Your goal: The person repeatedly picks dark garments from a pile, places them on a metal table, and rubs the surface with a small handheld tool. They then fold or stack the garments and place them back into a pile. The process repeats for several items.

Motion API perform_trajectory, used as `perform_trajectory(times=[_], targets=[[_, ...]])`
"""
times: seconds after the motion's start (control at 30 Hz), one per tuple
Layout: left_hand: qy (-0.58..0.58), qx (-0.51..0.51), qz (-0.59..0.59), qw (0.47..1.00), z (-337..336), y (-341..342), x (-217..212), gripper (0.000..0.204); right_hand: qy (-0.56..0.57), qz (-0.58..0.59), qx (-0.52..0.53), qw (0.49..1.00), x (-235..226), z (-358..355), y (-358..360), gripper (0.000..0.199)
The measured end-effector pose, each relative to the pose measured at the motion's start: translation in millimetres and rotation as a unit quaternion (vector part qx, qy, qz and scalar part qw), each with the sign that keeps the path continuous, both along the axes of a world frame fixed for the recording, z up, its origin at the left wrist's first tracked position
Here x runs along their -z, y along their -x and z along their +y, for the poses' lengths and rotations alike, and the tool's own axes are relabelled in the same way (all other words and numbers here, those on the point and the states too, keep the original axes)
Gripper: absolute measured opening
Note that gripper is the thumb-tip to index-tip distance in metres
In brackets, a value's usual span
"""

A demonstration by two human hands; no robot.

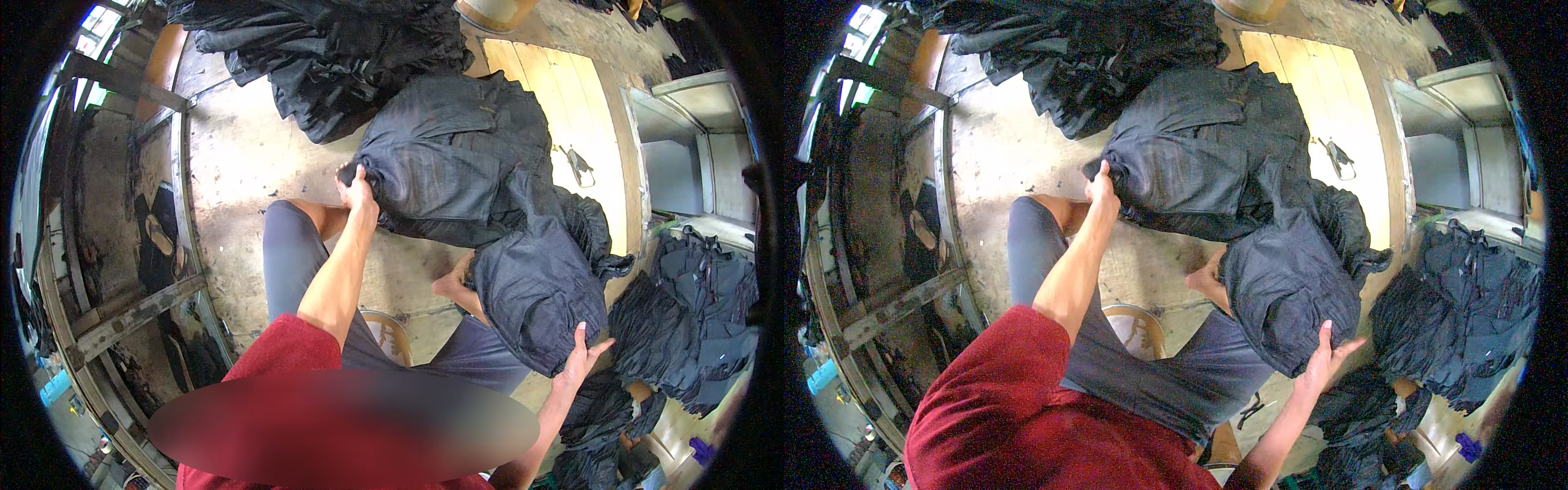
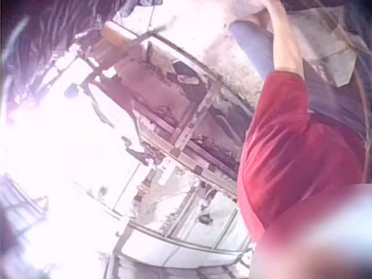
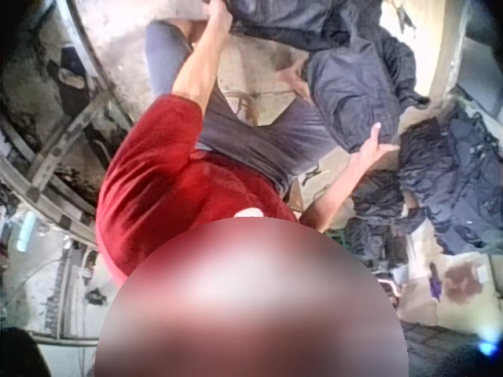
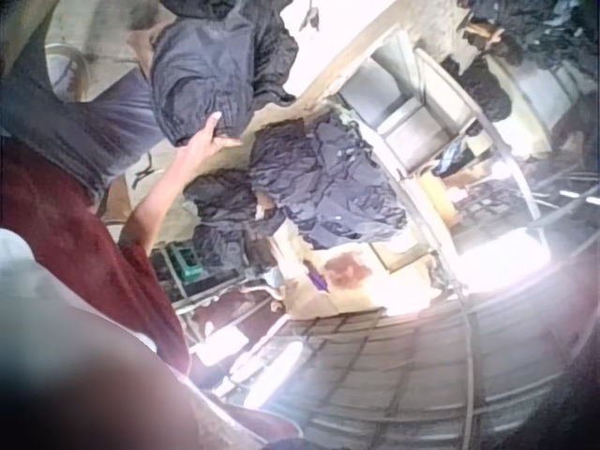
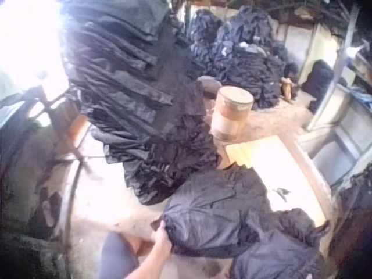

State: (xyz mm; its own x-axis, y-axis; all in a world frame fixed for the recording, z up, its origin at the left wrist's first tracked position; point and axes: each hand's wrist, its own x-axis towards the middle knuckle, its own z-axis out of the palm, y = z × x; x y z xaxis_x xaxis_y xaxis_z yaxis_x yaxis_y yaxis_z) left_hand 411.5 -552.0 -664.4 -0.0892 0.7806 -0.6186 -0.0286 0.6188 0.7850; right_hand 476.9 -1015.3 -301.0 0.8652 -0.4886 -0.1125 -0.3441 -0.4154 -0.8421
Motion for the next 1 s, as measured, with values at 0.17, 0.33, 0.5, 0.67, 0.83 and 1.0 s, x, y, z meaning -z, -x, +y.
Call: perform_trajectory(times=[0.17,0.33,0.5,0.67,0.83,1.0], targets=[[-0.233,0.252,-0.092,0.935,-39,-34,-180,0.04,-0.017,0.029,-0.308,0.951,-11,30,-21,0.062],[-0.383,0.634,-0.298,0.602,-130,-28,-303,0.045,-0.237,0.087,-0.325,0.911,-9,68,-28,0.07],[-0.134,0.724,-0.418,0.532,-166,1,-258,0.029,-0.27,0.096,-0.061,0.956,-6,68,2,0.056],[0.171,-0.055,0.06,0.982,-122,-17,-36,0.039,-0.316,0.045,0.037,0.947,-43,14,34,0.052],[0.28,-0.027,0.053,0.958,-74,28,85,0.025,-0.273,0.019,0.093,0.957,-104,-39,69,0.056],[0.3,0.133,-0.011,0.944,-89,67,38,0.049,-0.176,-0.028,0.089,0.98,-121,-57,84,0.051]])
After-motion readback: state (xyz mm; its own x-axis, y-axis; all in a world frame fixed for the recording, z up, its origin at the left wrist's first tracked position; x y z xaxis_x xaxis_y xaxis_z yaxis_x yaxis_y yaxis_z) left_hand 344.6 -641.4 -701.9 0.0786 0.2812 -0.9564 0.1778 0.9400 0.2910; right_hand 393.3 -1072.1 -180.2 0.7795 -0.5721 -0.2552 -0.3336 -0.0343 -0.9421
